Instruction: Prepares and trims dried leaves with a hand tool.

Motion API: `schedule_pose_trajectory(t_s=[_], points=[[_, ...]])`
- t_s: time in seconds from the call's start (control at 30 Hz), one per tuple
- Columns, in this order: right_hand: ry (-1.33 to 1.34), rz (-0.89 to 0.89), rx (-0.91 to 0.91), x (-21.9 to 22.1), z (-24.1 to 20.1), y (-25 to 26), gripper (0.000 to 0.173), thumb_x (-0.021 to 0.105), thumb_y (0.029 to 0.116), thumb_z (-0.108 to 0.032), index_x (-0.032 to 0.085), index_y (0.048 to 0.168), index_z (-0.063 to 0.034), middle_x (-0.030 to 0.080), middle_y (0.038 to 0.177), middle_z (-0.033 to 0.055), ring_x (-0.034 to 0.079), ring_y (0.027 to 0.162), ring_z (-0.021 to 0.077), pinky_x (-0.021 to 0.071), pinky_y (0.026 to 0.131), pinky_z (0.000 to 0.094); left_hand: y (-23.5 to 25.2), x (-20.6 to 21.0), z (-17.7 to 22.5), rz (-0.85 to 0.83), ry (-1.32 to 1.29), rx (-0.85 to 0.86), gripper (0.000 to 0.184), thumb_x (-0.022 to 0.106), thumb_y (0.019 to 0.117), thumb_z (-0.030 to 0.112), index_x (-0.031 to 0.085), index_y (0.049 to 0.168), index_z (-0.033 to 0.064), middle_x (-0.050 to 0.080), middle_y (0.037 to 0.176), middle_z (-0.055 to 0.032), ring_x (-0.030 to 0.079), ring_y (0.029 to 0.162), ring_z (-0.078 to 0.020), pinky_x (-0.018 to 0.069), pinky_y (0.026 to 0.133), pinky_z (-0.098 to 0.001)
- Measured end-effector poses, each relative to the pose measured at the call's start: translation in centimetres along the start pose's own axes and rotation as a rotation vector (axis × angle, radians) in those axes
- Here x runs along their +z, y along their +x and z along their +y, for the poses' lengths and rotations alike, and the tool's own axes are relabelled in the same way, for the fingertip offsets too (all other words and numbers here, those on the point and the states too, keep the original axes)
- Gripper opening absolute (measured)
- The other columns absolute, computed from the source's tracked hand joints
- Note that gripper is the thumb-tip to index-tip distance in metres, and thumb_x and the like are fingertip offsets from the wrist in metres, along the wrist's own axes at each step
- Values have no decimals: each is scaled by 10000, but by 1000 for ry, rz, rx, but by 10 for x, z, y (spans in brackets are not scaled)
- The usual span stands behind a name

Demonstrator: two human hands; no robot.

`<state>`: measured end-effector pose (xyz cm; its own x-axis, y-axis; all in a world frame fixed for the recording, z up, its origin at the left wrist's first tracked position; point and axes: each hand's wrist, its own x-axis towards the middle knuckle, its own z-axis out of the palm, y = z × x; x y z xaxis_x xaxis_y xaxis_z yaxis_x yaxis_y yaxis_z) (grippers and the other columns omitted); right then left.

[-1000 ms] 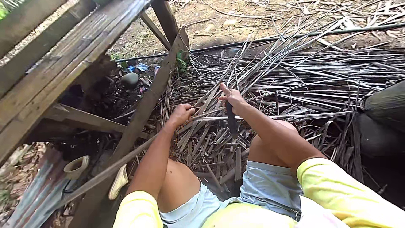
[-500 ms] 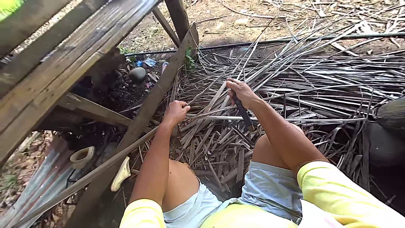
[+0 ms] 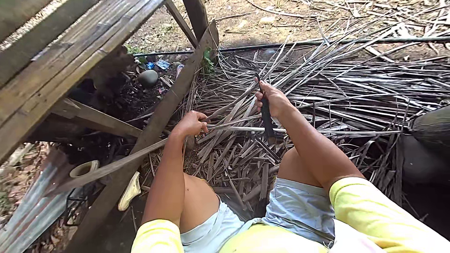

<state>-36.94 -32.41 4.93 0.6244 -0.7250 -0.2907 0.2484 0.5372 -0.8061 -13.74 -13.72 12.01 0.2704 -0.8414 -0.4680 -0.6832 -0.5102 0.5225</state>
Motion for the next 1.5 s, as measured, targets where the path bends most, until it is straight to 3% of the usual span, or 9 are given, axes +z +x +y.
schedule_pose_trajectory(t_s=[0.17,0.37,0.5,0.63,0.7,0.77,0.83,1.13,1.5], points=[[-33,-198,21,29,22,-6,396,286,1138,-357,466,1462,-217,461,660,-39,467,464,85,452,428,229,17,17,6,-76,-177,67,424,430,1122,363,692,1211,42,688,731,-42,455,472,-60,375,471,-226],[-134,-194,-4,42,28,-1,362,318,1137,-344,518,1367,-150,504,668,-15,484,463,99,463,429,239,30,22,10,36,-401,121,318,523,1096,230,733,1054,-6,687,681,-32,447,419,-32,363,410,-190],[-303,-270,-23,49,37,-8,411,352,1134,-284,431,1493,-98,515,646,0,493,445,104,470,415,242,30,23,14,134,-232,123,270,523,1097,192,715,1072,3,727,777,-44,499,481,-52,414,477,-229],[-332,-274,-31,55,45,-8,458,396,1127,-246,391,1554,-82,508,655,-8,487,447,103,458,403,244,26,22,20,205,-47,103,398,478,1114,276,587,1483,179,686,820,-94,578,600,-186,497,608,-380],[-318,-275,-25,57,46,-8,450,400,1126,-235,400,1547,-75,502,649,-8,483,441,100,458,397,242,26,22,18,284,21,83,392,492,1101,381,684,1371,172,746,992,-126,697,817,-272,547,830,-529],[-318,-270,-14,61,49,-9,439,402,1126,-231,421,1532,-64,496,645,-9,475,439,95,453,400,235,29,24,14,338,16,93,364,508,1094,344,757,1103,78,738,923,-121,699,858,-282,527,859,-551],[-322,-268,-4,63,53,-8,422,407,1125,-225,450,1512,-63,484,645,-14,466,443,88,442,403,226,33,23,13,330,12,99,352,499,1095,279,746,1016,42,736,871,-112,699,848,-267,530,854,-532],[-365,-312,33,68,61,-12,480,401,1126,-254,368,1594,-148,479,675,1,472,458,113,447,407,250,24,28,27,387,268,-5,341,463,1102,263,719,1279,123,727,1221,-161,676,1179,-352,503,995,-588],[-403,-228,-27,72,71,1,443,460,1111,-231,452,1524,-71,502,659,-8,459,449,83,419,405,227,9,49,50,422,453,-98,329,444,1105,223,710,1216,64,735,1128,-195,709,1085,-377,543,877,-572]])
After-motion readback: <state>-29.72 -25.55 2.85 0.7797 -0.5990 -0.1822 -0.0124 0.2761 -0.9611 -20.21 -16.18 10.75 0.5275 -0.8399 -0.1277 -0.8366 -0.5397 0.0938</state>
